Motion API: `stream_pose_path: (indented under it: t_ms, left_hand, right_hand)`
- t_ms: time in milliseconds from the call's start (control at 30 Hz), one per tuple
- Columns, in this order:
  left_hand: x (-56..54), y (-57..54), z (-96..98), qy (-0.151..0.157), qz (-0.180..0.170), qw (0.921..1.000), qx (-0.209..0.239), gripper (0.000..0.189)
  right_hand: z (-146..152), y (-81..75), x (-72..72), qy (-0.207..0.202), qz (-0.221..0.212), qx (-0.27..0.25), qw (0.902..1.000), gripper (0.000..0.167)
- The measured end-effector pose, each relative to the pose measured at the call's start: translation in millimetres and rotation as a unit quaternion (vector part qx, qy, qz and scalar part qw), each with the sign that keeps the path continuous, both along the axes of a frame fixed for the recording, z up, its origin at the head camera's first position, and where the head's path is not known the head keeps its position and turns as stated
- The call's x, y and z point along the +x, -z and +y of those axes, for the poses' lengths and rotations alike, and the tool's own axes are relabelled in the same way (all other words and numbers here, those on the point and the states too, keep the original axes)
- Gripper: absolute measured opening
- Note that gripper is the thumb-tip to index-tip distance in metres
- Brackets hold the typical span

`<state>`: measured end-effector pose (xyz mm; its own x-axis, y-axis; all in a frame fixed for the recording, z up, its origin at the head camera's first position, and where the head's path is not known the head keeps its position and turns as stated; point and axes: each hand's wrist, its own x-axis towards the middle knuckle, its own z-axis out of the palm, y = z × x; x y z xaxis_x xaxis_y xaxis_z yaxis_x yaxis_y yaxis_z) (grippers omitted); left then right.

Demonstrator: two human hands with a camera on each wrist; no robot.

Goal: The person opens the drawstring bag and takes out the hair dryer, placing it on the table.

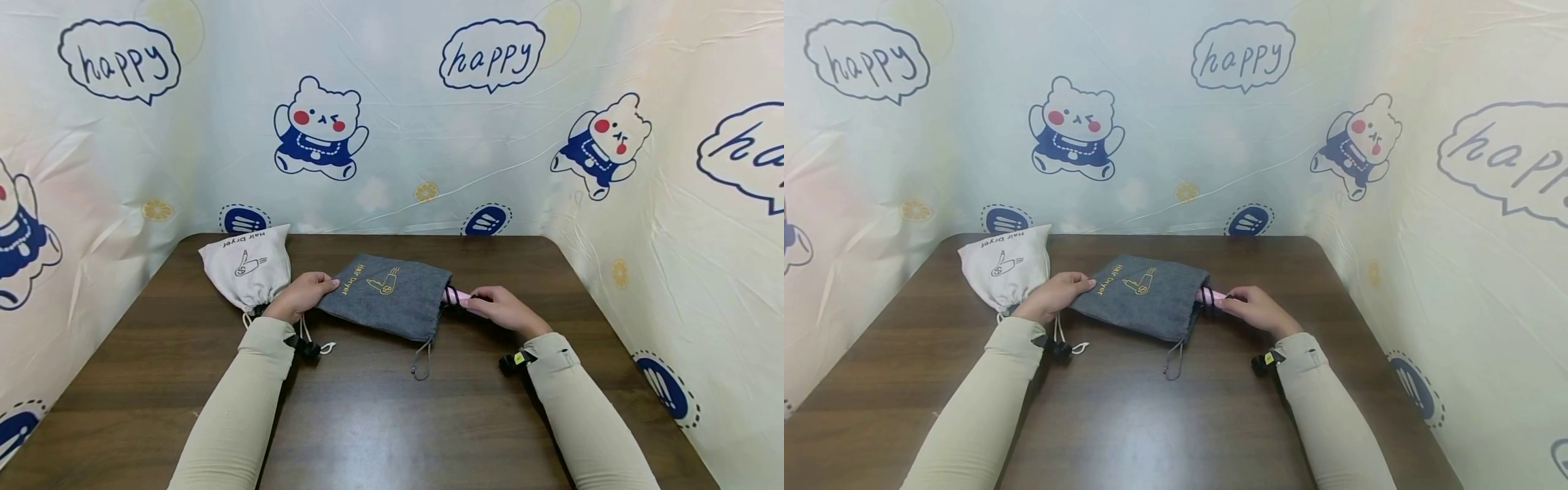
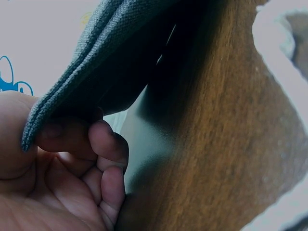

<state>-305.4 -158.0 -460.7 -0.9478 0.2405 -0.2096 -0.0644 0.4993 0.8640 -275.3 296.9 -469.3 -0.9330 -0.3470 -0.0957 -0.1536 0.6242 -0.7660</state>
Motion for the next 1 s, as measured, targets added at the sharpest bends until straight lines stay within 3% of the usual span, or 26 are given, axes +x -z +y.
stream_pose_path:
  t_ms: [200,667,1000]
  left_hand:
    - [-1.4,2.5,-0.2,-0.004,0.007,0.9999,0.007,0.031]
    - [-0.1,0.6,0.1,-0.005,0.002,1.0,0.005,0.032]
    - [0.9,-1.5,1.1,-0.005,-0.002,1.0,0.007,0.031]
  right_hand:
    - [0.8,0.9,0.1,0.009,-0.015,-0.03,0.9994,0.033]
    - [2.4,1.5,-0.5,0.013,0.001,-0.031,0.9994,0.031]
    - [2.4,5.6,-2.6,0.011,0.016,-0.015,0.9997,0.042]
